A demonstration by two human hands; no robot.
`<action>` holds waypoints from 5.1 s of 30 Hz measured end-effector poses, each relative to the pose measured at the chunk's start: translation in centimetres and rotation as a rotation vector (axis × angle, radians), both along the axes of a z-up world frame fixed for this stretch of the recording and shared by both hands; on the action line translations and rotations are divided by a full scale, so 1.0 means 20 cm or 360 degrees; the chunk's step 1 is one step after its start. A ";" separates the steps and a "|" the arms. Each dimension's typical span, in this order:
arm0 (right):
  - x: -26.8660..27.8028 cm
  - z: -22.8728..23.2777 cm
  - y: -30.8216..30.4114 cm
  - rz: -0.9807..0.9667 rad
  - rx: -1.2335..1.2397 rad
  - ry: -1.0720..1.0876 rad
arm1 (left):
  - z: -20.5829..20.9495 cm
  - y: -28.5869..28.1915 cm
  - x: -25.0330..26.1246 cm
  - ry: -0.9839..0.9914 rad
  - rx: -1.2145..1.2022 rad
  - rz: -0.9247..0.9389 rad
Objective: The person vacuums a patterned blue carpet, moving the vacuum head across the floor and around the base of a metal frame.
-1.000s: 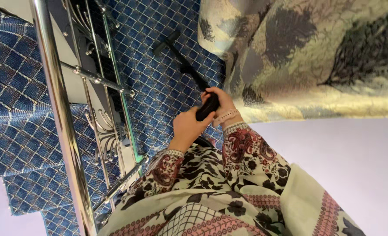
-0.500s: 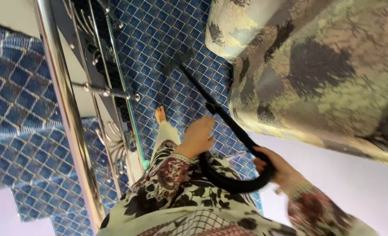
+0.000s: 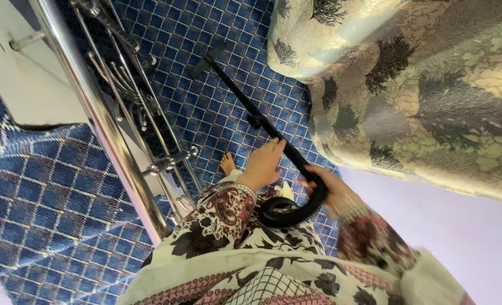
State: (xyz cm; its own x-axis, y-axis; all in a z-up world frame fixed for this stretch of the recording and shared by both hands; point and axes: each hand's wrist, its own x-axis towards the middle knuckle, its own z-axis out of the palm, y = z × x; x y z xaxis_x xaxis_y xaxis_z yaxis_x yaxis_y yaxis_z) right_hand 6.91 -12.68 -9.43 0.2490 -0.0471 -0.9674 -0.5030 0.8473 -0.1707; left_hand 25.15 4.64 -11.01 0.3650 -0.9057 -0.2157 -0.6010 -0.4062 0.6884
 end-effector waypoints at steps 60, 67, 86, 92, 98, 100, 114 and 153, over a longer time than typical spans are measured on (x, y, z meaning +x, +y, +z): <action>1.19 -0.24 -0.03 0.0685 -0.1195 -0.0299 | -0.58 -0.52 1.17 0.0072 0.0312 0.0151; 0.73 -0.07 -0.08 0.0513 -0.1289 -0.0596 | -0.55 -0.58 0.80 0.0216 0.0228 -0.0147; -0.55 0.68 0.81 -0.0018 -0.0611 0.0183 | -0.19 -0.16 -0.43 -0.0056 0.0004 -0.1707; -0.25 0.40 0.62 0.0001 -0.0656 -0.0118 | -0.41 -0.27 -0.09 -0.0248 -0.0019 -0.1351; 0.34 0.19 0.21 0.0234 -0.0780 -0.0119 | -0.44 -0.49 0.50 -0.0211 -0.0003 -0.0986; 0.55 0.08 0.08 0.0414 -0.0888 -0.0134 | -0.41 -0.55 0.67 -0.0157 0.0005 -0.0858; 2.04 -0.11 -0.13 0.0148 -0.0837 -0.0404 | -0.45 -0.74 1.95 -0.0223 -0.0320 -0.0441; 0.74 0.61 0.10 0.1091 -0.1285 -0.0093 | -0.30 -0.72 0.96 0.0207 -0.0329 -0.1203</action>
